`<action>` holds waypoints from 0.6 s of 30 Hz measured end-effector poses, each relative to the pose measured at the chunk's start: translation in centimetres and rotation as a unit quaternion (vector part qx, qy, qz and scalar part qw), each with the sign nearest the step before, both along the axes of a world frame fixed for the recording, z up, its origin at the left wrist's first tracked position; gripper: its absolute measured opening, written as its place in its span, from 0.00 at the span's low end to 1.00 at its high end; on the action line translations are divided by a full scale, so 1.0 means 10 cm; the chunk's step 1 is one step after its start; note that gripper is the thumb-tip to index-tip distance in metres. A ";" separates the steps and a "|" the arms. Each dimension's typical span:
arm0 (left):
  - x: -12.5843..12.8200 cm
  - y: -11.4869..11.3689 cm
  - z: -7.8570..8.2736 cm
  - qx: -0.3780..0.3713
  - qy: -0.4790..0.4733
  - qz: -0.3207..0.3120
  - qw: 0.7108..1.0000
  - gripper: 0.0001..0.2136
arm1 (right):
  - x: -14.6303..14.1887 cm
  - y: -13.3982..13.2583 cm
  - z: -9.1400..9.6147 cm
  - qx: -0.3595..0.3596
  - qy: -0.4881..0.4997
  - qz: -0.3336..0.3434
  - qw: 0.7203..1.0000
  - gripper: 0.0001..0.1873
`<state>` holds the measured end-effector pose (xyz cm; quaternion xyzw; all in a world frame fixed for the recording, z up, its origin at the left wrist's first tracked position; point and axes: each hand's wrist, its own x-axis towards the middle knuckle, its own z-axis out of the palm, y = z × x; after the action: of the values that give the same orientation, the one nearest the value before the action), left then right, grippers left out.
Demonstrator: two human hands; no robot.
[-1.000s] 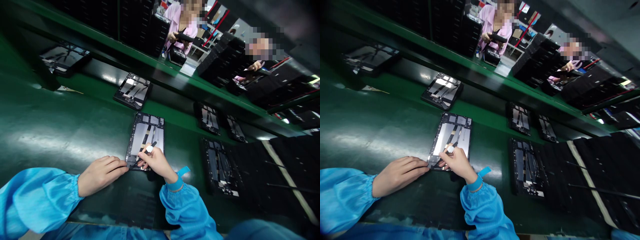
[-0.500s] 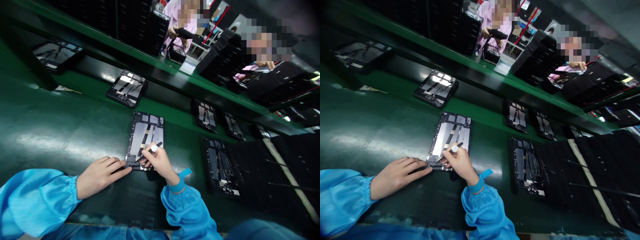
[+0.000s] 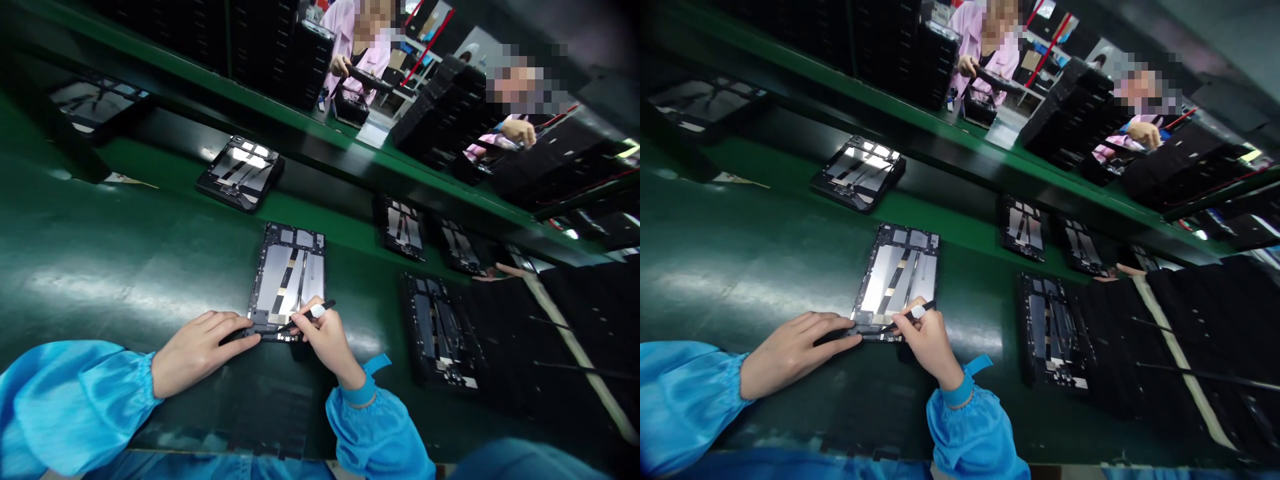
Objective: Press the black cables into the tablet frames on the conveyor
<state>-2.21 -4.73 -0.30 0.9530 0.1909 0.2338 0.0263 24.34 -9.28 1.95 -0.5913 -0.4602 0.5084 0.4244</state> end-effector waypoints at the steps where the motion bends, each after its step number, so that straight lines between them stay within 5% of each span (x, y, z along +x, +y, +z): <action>1: 0.00 0.00 0.00 -0.001 0.000 0.001 1.000 0.17 | 0.00 0.00 0.00 -0.006 0.008 -0.003 1.000 0.10; 18: 0.01 -0.01 -0.04 0.026 0.042 0.006 0.999 0.22 | -0.02 0.02 0.00 -0.005 0.001 -0.012 1.000 0.11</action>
<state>-2.11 -4.84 -0.72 0.9611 0.1916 0.1988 -0.0083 24.09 -9.10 1.92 -0.5987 -0.4498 0.5061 0.4279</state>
